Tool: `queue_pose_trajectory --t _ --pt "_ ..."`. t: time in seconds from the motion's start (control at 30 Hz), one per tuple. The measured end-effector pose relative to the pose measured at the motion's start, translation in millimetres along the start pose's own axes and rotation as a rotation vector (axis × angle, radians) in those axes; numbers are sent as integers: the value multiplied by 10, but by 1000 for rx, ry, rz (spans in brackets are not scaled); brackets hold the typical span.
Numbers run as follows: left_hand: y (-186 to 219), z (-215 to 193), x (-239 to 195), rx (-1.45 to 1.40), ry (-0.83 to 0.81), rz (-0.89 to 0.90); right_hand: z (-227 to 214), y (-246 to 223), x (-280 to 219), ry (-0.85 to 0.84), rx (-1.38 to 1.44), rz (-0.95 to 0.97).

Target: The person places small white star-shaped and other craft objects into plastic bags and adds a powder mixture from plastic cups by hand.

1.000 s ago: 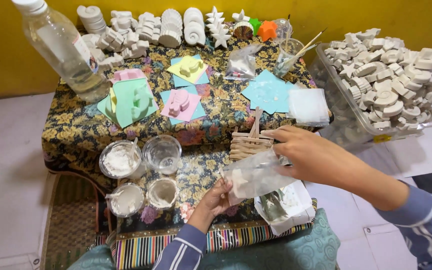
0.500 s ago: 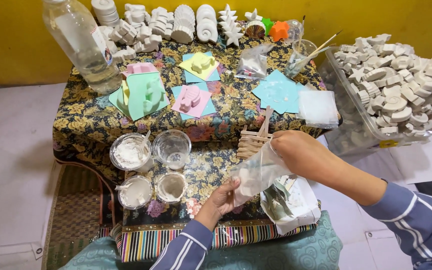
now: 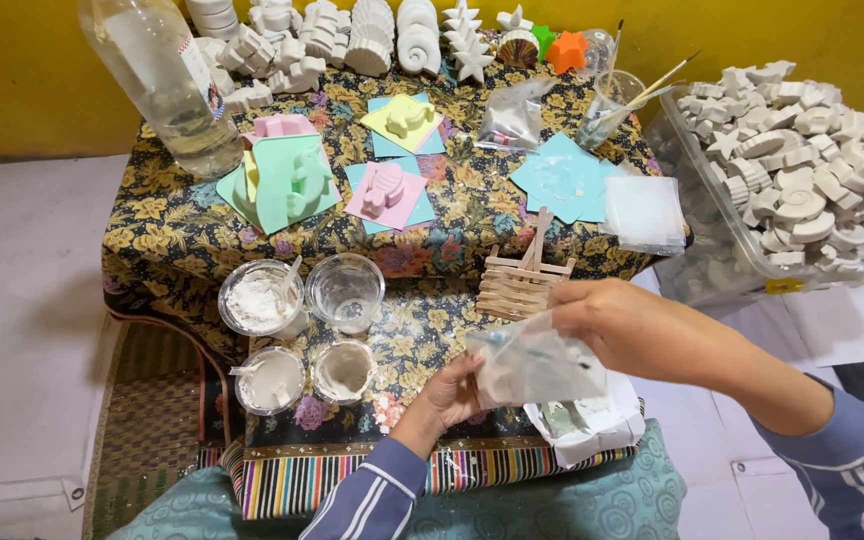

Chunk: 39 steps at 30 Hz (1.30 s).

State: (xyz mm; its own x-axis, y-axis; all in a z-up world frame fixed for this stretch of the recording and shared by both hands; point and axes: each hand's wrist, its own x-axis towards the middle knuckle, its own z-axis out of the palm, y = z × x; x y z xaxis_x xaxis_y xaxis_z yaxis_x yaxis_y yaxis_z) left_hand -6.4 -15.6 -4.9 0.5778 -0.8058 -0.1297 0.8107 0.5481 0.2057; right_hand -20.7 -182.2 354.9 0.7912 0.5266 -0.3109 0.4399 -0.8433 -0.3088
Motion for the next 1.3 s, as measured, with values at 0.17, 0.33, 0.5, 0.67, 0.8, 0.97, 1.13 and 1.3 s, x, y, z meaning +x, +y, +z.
queue_pose_trajectory --t 0.17,0.33,0.5,0.67,0.8,0.97,1.13,1.3 --pt "130 433 -115 -29 -40 5 137 207 15 94 59 -18" --pt "135 455 -121 81 -28 32 4 80 -40 163 -62 -36" --pt "67 300 -5 -9 -42 32 53 196 -8 164 -100 -93" --pt "73 272 -70 -21 70 106 174 183 54 154 -40 -54" --pt "109 649 -234 -26 113 149 162 255 68 165 83 2" --pt "30 68 -33 25 135 165 229 243 12 343 226 -88" --pt "138 440 -149 -50 145 206 630 351 -72 606 945 -111" --pt "134 305 -39 -16 204 342 1293 -123 192 442 959 375"
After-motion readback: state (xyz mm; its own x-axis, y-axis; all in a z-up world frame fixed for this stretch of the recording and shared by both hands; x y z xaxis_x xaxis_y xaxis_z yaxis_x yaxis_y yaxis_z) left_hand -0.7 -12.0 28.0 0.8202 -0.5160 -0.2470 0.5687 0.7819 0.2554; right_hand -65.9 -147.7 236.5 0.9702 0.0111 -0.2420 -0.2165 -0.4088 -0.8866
